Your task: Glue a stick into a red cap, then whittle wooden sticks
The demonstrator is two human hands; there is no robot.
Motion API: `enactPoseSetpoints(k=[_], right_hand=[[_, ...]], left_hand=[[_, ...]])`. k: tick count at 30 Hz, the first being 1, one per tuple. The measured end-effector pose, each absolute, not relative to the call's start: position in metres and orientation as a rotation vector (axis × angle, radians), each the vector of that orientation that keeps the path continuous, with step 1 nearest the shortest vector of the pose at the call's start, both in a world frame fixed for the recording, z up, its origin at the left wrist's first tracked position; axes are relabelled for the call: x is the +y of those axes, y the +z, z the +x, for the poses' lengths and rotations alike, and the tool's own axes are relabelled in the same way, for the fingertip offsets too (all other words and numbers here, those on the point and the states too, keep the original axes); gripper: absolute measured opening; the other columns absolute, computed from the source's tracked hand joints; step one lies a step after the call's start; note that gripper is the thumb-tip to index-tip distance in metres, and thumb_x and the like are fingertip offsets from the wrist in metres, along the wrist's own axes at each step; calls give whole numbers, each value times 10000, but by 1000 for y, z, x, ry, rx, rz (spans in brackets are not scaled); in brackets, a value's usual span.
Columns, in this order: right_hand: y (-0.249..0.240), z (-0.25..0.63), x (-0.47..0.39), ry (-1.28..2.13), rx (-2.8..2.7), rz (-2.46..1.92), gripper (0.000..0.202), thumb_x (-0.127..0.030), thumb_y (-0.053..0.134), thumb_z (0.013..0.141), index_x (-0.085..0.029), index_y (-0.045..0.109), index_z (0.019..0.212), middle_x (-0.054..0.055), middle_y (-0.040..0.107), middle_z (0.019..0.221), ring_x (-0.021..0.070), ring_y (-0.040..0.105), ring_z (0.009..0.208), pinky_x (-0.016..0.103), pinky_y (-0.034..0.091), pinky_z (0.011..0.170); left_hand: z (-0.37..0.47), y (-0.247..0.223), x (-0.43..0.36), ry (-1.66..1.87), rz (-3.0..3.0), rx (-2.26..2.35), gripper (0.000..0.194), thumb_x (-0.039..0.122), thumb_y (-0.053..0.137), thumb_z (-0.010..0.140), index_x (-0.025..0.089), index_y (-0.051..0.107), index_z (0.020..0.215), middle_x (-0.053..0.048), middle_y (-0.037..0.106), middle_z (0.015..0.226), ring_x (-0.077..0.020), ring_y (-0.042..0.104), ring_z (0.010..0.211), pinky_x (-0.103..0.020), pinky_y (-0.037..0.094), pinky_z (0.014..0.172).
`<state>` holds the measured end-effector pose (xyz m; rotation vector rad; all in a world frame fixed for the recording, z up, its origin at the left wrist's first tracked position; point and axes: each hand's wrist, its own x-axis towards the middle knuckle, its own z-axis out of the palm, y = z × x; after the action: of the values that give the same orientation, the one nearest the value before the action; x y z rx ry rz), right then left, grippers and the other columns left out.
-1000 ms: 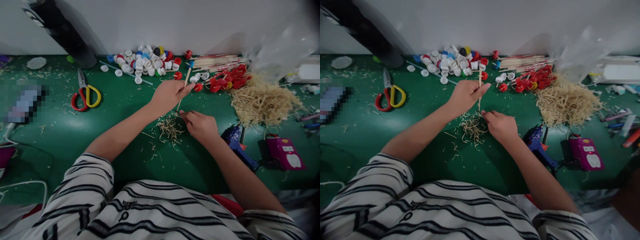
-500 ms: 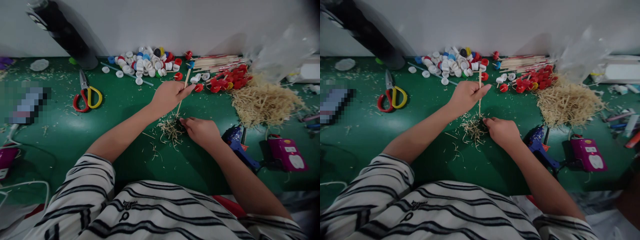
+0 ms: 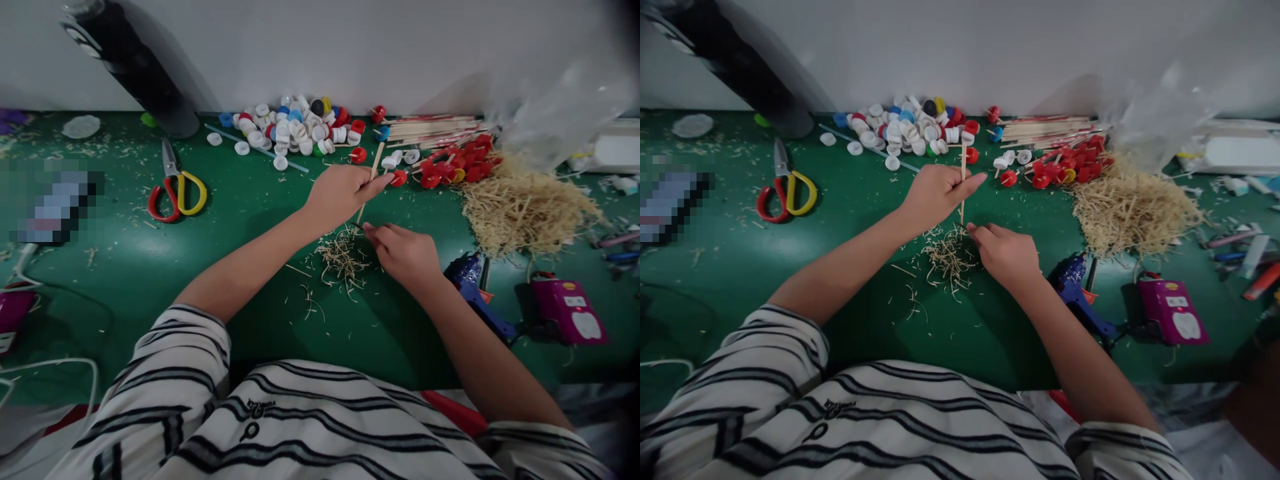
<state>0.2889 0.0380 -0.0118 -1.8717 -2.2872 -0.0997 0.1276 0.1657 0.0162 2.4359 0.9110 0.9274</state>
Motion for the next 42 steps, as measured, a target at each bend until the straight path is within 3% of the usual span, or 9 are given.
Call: enactPoseSetpoints(k=[4,8,18,22,26,31,33,38,42], right_hand=[[-20,294,35,-19,-2436,-1910,413,-329,421,1115,-260,802,1257,55,845,1125,174,712,799,339,194,571],[-17,292,33,0,-2475,-1967,399,-319,430,1106,-260,800,1244,55,844,1162,182,726,812,343,184,573],[1,293,30,190,-2492,-2051,418,-286,428,1086,-296,778,1314,24,813,1315,222,762,952,342,256,580],[3,297,30,250,-2503,-2034,382,-282,437,1079,-275,799,1201,31,832,1245,221,759,981,331,292,589],[1,309,29,275,-2460,-1999,345,-276,485,1050,-291,804,1182,17,841,1216,221,763,998,314,338,614],[0,332,27,352,-2382,-2075,283,-306,580,997,-330,836,1115,3,858,1041,228,755,902,298,360,613],[0,337,27,389,-2353,-2077,267,-317,593,994,-325,842,1091,9,853,974,227,748,868,297,366,611],[-2,338,27,514,-2326,-1949,278,-335,575,1026,-336,824,1150,-4,854,1094,209,750,908,291,421,649],[-7,338,29,576,-2188,-1875,265,-339,607,993,-295,798,1171,23,844,1072,213,745,897,298,460,689]], left_hand=[[128,20,164,871,2458,943,616,539,433,1114,237,301,594,21,316,532,-141,341,519,-352,250,575],[129,21,162,838,2461,945,619,504,466,1109,236,235,600,31,282,531,-128,289,508,-349,227,569],[131,12,156,867,2593,885,642,571,315,1126,224,433,598,-11,437,571,-151,409,547,-348,236,582],[129,8,161,867,2629,921,621,524,354,1128,217,508,610,-16,488,569,-150,429,538,-346,234,570],[131,3,159,878,2749,894,585,439,375,1132,198,617,658,-47,599,619,-163,539,607,-342,239,569],[141,-12,143,424,2965,659,361,279,558,1053,197,718,740,-63,730,737,-201,636,727,-350,201,553],[142,-17,143,352,2936,571,333,258,582,1042,208,713,740,-45,737,742,-193,628,728,-346,209,550],[131,-12,164,663,2584,815,591,493,483,1107,209,495,590,-3,554,548,-129,430,496,-328,230,502],[125,0,171,918,2296,777,638,495,479,1116,204,466,549,18,527,516,-94,494,500,-284,395,582]])
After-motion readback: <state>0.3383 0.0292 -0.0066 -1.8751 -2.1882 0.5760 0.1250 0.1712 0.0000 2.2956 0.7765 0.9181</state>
